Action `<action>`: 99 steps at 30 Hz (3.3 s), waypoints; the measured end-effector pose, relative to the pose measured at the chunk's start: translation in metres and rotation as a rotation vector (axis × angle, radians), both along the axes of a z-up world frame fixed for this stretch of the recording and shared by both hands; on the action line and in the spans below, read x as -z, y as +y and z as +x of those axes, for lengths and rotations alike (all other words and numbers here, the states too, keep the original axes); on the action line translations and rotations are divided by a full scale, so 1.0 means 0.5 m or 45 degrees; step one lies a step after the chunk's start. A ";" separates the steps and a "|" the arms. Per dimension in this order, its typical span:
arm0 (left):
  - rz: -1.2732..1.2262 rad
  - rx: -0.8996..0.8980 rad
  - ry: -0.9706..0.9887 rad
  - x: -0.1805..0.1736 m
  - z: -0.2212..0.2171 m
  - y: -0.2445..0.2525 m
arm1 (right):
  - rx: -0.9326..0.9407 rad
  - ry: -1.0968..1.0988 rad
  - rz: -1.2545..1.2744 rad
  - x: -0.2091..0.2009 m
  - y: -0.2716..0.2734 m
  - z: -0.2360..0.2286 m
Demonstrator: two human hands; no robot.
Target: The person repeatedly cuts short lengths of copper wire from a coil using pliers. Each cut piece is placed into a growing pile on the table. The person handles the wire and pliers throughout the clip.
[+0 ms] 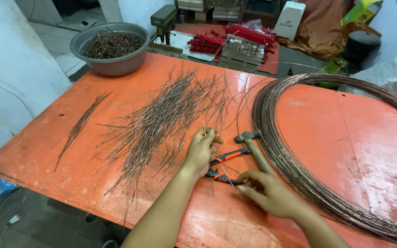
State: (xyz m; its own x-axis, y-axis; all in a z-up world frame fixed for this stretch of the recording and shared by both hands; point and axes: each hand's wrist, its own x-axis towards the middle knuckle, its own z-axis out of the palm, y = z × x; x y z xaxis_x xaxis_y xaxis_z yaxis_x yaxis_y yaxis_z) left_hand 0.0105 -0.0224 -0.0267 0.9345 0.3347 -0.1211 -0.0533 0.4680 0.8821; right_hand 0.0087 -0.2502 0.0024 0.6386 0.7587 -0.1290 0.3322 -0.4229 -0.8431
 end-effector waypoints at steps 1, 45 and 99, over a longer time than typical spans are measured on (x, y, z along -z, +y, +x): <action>-0.001 0.000 0.004 0.009 0.003 -0.003 | 0.000 0.004 -0.001 -0.005 0.002 -0.006; -0.090 -0.190 0.019 0.027 0.016 -0.015 | 0.008 -0.461 -0.231 -0.018 0.101 -0.020; 0.015 -0.229 0.122 -0.050 0.029 0.075 | -0.377 -0.619 -0.054 0.025 0.089 -0.026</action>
State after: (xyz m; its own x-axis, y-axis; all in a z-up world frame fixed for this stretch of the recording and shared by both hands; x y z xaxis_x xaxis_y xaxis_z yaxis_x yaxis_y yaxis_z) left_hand 0.0250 0.0150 -0.0015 0.8440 0.4969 -0.2017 -0.0505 0.4482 0.8925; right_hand -0.0042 -0.2055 -0.0098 0.3931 0.9149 0.0922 0.7871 -0.2829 -0.5481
